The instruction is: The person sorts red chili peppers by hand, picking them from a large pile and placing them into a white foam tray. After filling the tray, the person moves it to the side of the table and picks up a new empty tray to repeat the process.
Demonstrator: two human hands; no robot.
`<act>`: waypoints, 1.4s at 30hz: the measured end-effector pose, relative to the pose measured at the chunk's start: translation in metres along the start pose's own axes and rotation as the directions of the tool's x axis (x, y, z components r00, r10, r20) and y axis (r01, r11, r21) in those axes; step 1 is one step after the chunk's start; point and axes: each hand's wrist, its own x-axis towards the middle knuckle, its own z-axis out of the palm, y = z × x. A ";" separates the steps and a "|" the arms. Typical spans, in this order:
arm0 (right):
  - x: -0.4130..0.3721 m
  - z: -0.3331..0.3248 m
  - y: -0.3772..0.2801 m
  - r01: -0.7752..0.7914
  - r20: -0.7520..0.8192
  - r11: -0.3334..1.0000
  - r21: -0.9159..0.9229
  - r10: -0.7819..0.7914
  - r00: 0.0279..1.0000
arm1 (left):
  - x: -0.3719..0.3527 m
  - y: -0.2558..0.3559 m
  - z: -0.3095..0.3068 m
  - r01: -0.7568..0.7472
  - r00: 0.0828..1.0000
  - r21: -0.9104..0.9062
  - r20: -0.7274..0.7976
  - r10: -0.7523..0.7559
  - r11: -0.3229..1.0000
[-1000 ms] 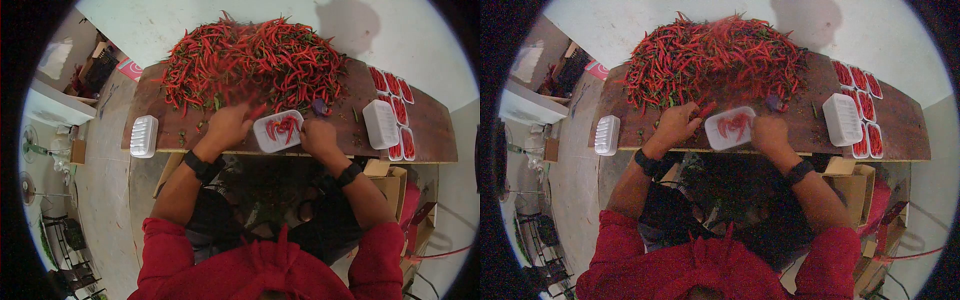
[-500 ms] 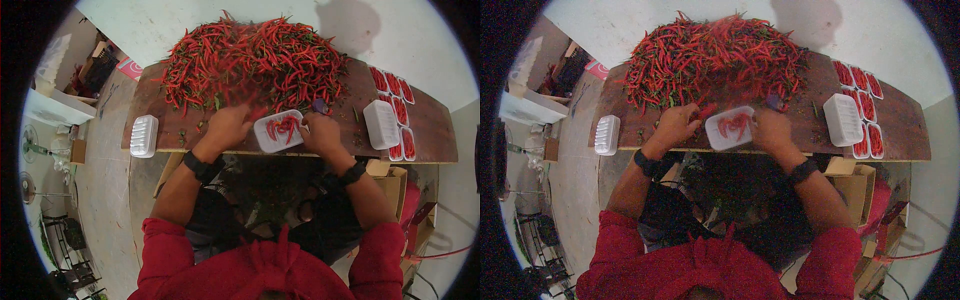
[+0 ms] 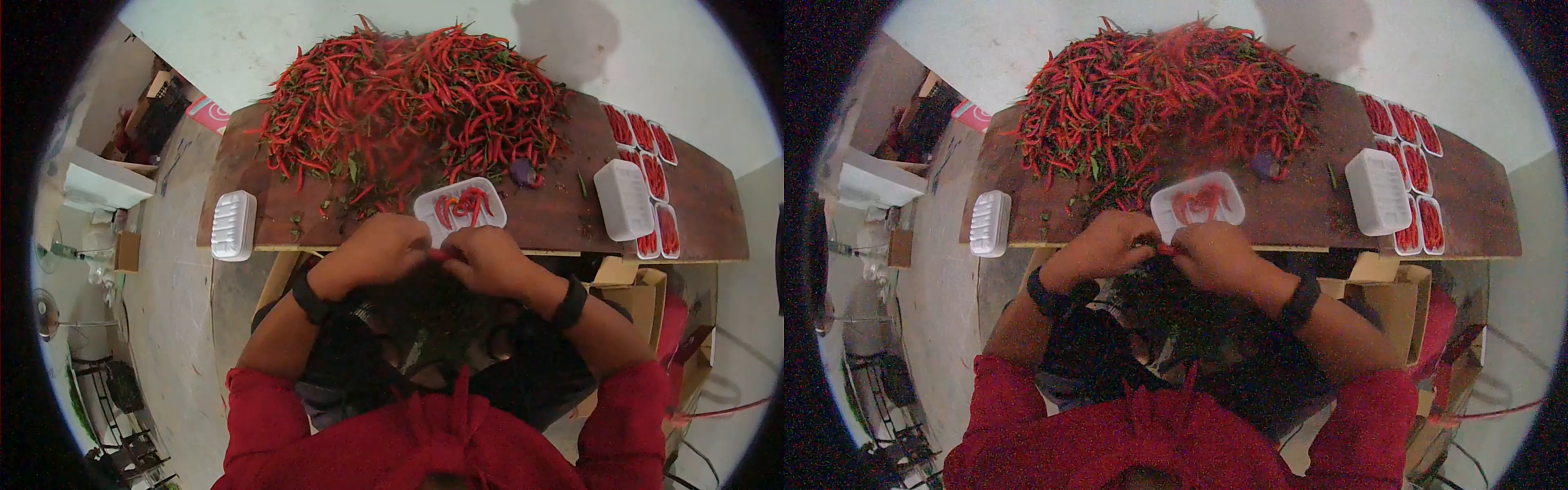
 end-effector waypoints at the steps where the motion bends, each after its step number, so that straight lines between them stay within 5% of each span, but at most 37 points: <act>1: 0.001 0.000 0.001 0.000 -0.008 1.000 0.007 0.000 1.000 | 0.000 0.000 0.000 -0.022 1.000 -0.011 -0.011 0.022 1.000; 9: 0.001 0.001 0.006 -0.019 -0.061 0.996 0.086 0.024 0.998 | -0.001 0.000 -0.003 -0.002 0.994 0.024 0.107 -0.001 1.000; 24: -0.012 0.000 -0.011 -0.158 -0.040 0.986 -0.060 0.156 0.987 | 0.000 0.014 0.020 0.169 0.985 0.146 -0.045 -0.165 0.975; 27: -0.014 0.005 -0.012 0.050 -0.047 0.999 -0.013 -0.050 0.998 | 0.005 0.012 0.016 0.260 0.966 0.249 -0.071 -0.250 0.933; 29: -0.010 -0.004 -0.011 -0.189 0.195 0.857 0.480 0.106 0.975 | 0.006 0.009 0.006 0.222 0.958 0.106 0.162 -0.237 0.969; 30: -0.008 -0.006 -0.003 -0.190 0.190 0.856 0.481 0.110 0.976 | 0.005 0.010 0.000 0.217 0.959 0.107 0.165 -0.232 0.970; 32: -0.004 -0.009 0.015 -0.200 0.195 0.625 0.755 0.077 0.978 | 0.002 0.013 -0.011 0.311 0.895 -0.043 0.351 -0.277 0.949; 36: -0.009 -0.024 0.014 -0.284 0.213 0.498 0.819 0.195 0.957 | -0.003 0.011 -0.008 0.373 0.918 -0.301 0.257 -0.302 0.878; 38: -0.006 -0.018 0.021 -0.269 0.222 0.515 0.814 0.152 0.963 | -0.002 0.009 0.001 0.231 0.970 -0.449 0.039 -0.239 0.863; 42: -0.003 -0.011 0.017 -0.208 0.189 0.570 0.795 0.093 0.978 | 0.003 0.014 0.005 0.191 0.980 -0.596 0.074 -0.184 0.780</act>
